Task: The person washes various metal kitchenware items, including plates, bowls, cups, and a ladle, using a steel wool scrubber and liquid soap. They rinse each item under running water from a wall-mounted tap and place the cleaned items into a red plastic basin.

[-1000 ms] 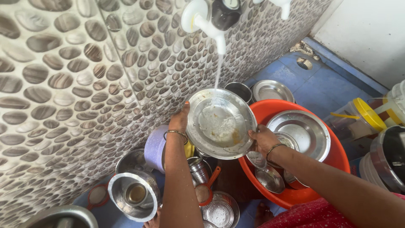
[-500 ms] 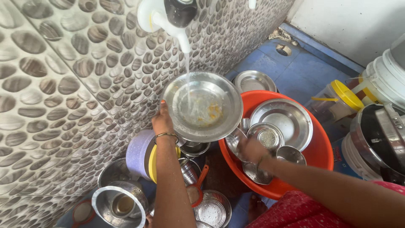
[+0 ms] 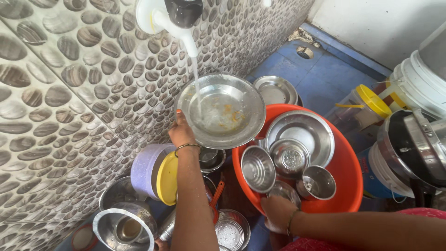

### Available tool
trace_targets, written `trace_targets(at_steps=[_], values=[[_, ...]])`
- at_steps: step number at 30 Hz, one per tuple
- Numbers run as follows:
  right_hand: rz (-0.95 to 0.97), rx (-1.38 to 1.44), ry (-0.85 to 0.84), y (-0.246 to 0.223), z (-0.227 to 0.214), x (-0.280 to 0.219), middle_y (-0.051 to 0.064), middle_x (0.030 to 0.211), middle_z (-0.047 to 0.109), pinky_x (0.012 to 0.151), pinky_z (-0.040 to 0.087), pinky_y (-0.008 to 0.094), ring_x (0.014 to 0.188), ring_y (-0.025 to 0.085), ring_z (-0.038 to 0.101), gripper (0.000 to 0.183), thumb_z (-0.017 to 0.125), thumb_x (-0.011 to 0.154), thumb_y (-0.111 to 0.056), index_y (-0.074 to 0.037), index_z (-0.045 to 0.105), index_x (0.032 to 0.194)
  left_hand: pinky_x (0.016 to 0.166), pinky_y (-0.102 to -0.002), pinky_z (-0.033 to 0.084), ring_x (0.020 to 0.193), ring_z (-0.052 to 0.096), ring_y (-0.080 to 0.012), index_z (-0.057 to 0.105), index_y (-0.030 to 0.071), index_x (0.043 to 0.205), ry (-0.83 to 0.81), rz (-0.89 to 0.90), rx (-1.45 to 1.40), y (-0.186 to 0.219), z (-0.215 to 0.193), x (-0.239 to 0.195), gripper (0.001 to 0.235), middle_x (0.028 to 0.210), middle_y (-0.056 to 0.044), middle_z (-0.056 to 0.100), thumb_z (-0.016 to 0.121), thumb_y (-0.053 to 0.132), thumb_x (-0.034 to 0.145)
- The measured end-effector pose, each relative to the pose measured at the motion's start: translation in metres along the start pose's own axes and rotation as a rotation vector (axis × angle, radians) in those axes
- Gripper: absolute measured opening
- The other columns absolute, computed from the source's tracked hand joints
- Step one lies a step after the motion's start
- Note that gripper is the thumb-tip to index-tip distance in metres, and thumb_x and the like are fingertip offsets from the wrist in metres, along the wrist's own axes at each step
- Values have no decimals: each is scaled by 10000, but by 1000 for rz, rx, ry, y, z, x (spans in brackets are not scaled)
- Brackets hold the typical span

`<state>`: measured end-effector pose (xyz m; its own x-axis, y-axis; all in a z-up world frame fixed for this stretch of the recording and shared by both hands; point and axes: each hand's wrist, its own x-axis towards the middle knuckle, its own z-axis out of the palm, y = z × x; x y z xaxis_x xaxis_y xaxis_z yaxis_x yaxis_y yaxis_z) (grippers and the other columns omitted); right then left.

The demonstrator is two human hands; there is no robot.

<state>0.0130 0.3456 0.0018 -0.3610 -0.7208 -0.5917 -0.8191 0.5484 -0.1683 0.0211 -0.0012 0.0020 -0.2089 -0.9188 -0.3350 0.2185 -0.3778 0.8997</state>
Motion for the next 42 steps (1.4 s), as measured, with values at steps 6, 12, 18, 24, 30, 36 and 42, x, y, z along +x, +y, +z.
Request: trace_targets(at_steps=[6, 12, 18, 24, 30, 36, 42], values=[[-146, 34, -162, -15, 6, -14, 213, 934, 709, 848, 562, 471, 939, 390, 710, 270, 749, 835, -228, -11, 690, 984, 738, -362, 544, 791, 650, -209, 686, -79, 1132, 6, -20, 15, 1, 7, -9, 501, 956, -142, 729, 609, 392, 979], [-129, -196, -165, -8, -33, 34, 203, 1007, 718, 804, 587, 484, 954, 368, 710, 301, 567, 990, -281, -32, 734, 1021, 803, -313, 525, 863, 667, -173, 663, -73, 1176, 13, 115, 73, -21, 2, 3, 520, 1001, -104, 732, 642, 410, 986], [274, 1591, 302, 24, -121, 110, 209, 1004, 728, 818, 617, 464, 862, 297, 757, 539, 399, 1029, -477, 17, 510, 1217, 765, -361, 490, 813, 533, -191, 717, -111, 1088, 36, -15, 68, -28, -15, 25, 592, 913, -92, 642, 647, 471, 1007], [-8, 1705, 392, 19, -155, 111, 146, 1023, 710, 758, 602, 414, 895, 244, 715, 532, 441, 1045, -464, 4, 579, 1256, 799, -347, 494, 804, 566, -183, 720, -82, 1085, 31, 79, 222, -26, -27, 33, 581, 895, -88, 695, 615, 479, 974], [115, 1679, 434, 29, -146, 129, 182, 1118, 686, 723, 601, 428, 890, 291, 690, 336, 553, 992, -144, 19, 530, 1286, 806, -364, 518, 823, 597, -211, 707, -76, 1051, -37, 88, 290, -20, -14, 27, 550, 926, -127, 717, 598, 461, 997], [152, 1759, 617, 88, -166, 166, 136, 1105, 686, 709, 643, 419, 886, 237, 726, 335, 547, 974, -119, 11, 533, 1281, 625, -422, 395, 729, 480, -259, 632, 17, 1200, -225, -201, -21, -16, 39, 6, 369, 936, -132, 608, 565, 350, 1054], [448, 1136, 942, 208, -183, 239, 242, 993, 732, 673, 568, 404, 777, 327, 726, 321, 599, 1052, -168, 85, 628, 1247, 778, -359, 614, 863, 712, -272, 619, 5, 1146, -330, -274, -365, -14, 93, 24, 267, 1020, -183, 707, 422, 65, 975]])
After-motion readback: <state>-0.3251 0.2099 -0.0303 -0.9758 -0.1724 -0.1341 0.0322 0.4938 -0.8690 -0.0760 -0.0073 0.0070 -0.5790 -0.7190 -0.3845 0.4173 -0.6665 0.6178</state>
